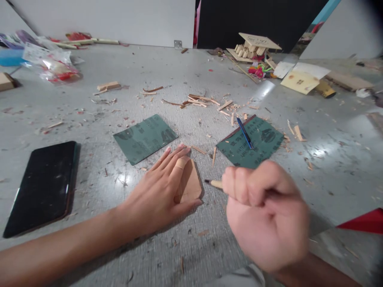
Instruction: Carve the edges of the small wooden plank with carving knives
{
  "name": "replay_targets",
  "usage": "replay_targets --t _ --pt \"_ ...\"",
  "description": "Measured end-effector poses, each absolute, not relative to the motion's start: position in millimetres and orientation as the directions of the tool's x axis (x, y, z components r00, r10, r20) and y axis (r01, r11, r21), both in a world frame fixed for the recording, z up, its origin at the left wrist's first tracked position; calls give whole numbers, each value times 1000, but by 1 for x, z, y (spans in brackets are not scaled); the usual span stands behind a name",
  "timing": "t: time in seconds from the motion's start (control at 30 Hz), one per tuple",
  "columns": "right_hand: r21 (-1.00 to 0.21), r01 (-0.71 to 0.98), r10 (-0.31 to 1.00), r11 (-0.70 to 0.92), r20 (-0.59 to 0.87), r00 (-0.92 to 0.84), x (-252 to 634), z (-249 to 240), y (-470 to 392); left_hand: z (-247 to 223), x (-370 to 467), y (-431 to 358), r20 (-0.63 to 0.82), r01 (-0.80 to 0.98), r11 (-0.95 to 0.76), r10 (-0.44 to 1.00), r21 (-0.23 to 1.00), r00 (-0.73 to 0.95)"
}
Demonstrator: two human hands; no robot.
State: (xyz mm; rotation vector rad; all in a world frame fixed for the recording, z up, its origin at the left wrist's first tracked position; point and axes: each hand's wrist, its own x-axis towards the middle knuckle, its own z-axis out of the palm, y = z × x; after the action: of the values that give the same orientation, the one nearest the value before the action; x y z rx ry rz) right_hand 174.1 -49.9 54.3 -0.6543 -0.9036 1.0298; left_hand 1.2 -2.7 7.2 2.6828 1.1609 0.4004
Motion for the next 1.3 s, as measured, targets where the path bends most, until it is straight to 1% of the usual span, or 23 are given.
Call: replay_targets --t 0.07,0.13,0.33,0.43,0.83,0.93,1.0,1.1,1.17,1.23,1.3 --pt "-805 -420 905 419 334 263 175 57 -51 7 1 -3 160 689 -671 738 275 655" --pt "-807 -432 912 402 313 264 176 59 -47 7 2 -2 149 694 -665 743 275 653" --pt "-827 -473 953 304 254 168 178 55 -32 5 3 -1 138 706 -655 752 270 645" --pt "-831 -481 960 280 236 150 178 54 -31 5 3 -1 140 704 -658 749 268 647" --pt "-816 -514 964 264 239 116 179 53 -33 5 3 -1 161 696 -665 744 271 648" --pt "-829 -497 966 255 242 92 181 54 -31 5 3 0 159 697 -663 746 274 647" --pt "-870 -430 966 240 257 21 184 56 -26 6 3 -1 149 698 -659 748 280 646" --pt "-912 -320 921 257 331 -204 190 62 -12 6 3 -1 136 690 -660 744 296 654" --pt "-901 -360 855 241 372 -360 192 66 0 7 3 -1 132 688 -659 745 304 654" --pt "-890 -440 813 117 340 -473 194 68 11 7 3 -1 131 691 -653 749 311 649" --pt "-874 -486 803 -4 286 -522 194 68 19 6 3 0 127 691 -650 751 316 648"
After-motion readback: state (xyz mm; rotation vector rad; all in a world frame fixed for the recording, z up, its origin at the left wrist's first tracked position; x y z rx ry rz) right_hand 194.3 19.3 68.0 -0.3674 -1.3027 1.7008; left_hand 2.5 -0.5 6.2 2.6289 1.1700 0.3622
